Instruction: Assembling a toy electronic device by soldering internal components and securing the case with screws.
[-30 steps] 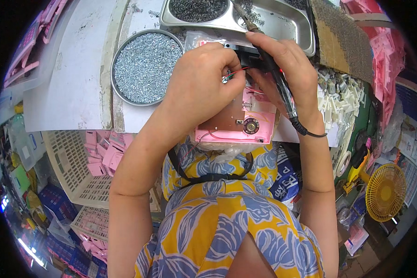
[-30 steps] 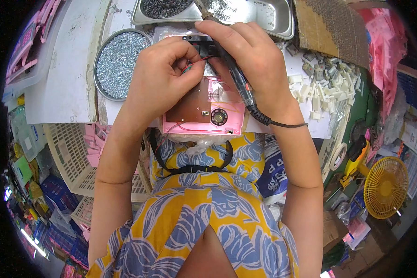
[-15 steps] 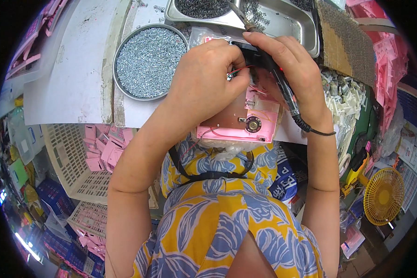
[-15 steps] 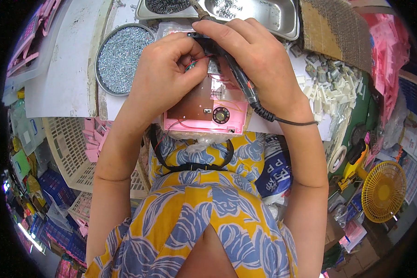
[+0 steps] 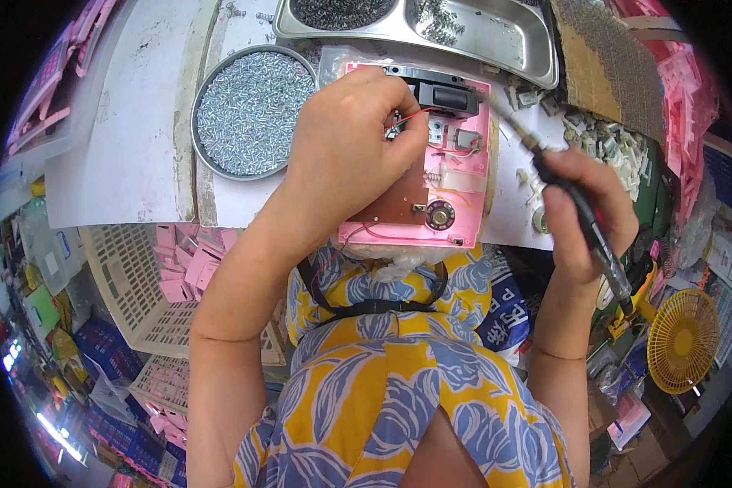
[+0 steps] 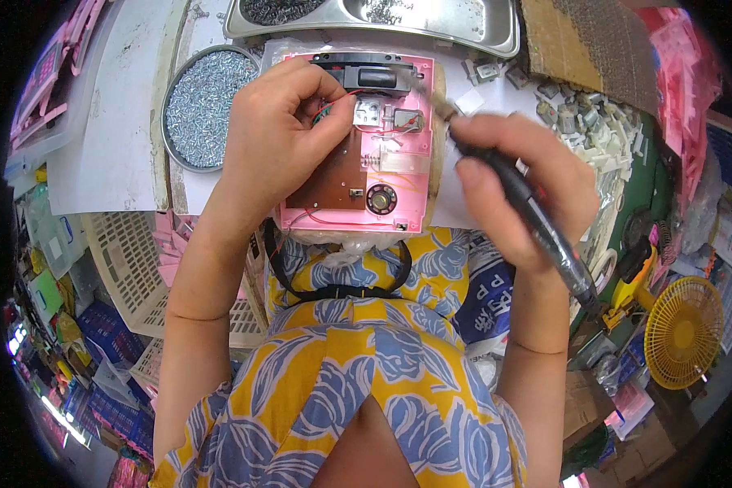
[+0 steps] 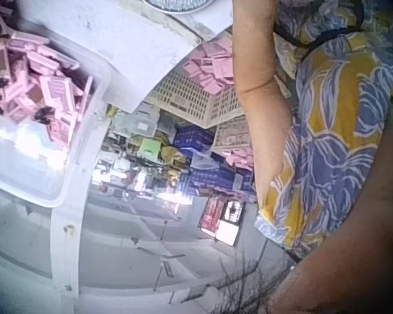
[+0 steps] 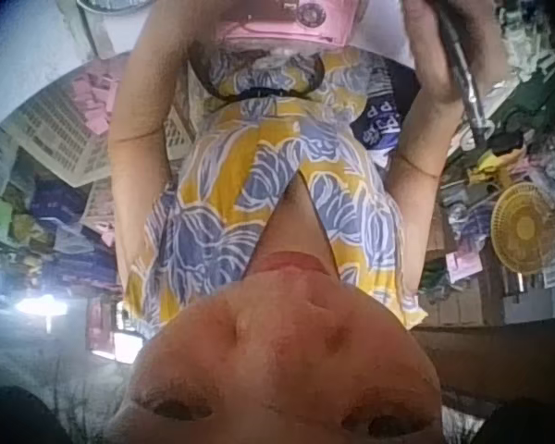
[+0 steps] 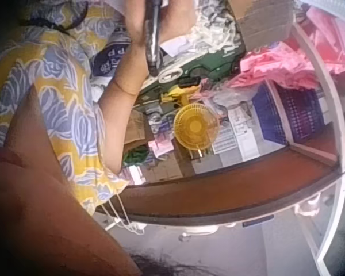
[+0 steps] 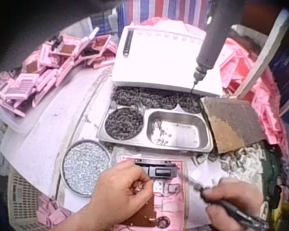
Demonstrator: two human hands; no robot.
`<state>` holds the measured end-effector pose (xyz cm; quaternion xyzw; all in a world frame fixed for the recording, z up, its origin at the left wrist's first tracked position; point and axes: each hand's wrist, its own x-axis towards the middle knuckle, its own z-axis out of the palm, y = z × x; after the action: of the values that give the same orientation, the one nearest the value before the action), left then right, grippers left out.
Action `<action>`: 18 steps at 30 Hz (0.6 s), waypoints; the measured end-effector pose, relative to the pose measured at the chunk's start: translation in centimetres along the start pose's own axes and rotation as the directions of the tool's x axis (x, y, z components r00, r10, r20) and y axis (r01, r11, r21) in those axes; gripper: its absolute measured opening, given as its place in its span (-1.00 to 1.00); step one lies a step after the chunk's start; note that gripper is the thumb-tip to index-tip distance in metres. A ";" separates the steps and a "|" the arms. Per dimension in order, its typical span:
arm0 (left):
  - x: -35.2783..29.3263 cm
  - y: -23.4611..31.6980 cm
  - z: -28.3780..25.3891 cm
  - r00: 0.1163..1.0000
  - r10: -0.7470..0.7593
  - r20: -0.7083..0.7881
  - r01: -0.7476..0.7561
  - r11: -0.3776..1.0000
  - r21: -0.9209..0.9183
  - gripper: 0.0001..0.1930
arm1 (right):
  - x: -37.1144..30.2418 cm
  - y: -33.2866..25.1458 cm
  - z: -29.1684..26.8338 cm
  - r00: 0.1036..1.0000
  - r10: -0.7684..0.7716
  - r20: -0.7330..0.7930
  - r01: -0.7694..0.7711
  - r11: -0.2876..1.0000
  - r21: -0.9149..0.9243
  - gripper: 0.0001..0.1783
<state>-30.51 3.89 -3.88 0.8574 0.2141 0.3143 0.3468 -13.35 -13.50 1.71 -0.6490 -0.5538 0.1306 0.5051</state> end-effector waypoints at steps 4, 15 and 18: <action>0.1 0.5 -0.2 0.999 -0.044 0.020 0.042 0.997 0.058 -0.88 | -0.3 -0.1 0.5 0.988 -0.015 0.154 0.036 0.990 -0.136 -0.72; 0.0 0.3 0.2 0.999 0.017 -0.030 -0.016 0.999 0.049 -0.87 | -0.2 0.5 1.7 0.980 -0.081 0.179 0.104 0.987 -0.124 -0.74; -0.1 0.3 0.3 0.999 0.016 -0.035 -0.014 0.999 0.045 -0.87 | -0.2 0.5 1.9 0.985 -0.074 0.159 0.094 0.988 -0.120 -0.75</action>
<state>-30.33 3.54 -3.88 0.8609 0.2206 0.3270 0.3212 -14.46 -12.63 0.36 -0.6439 -0.6251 0.1233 0.4236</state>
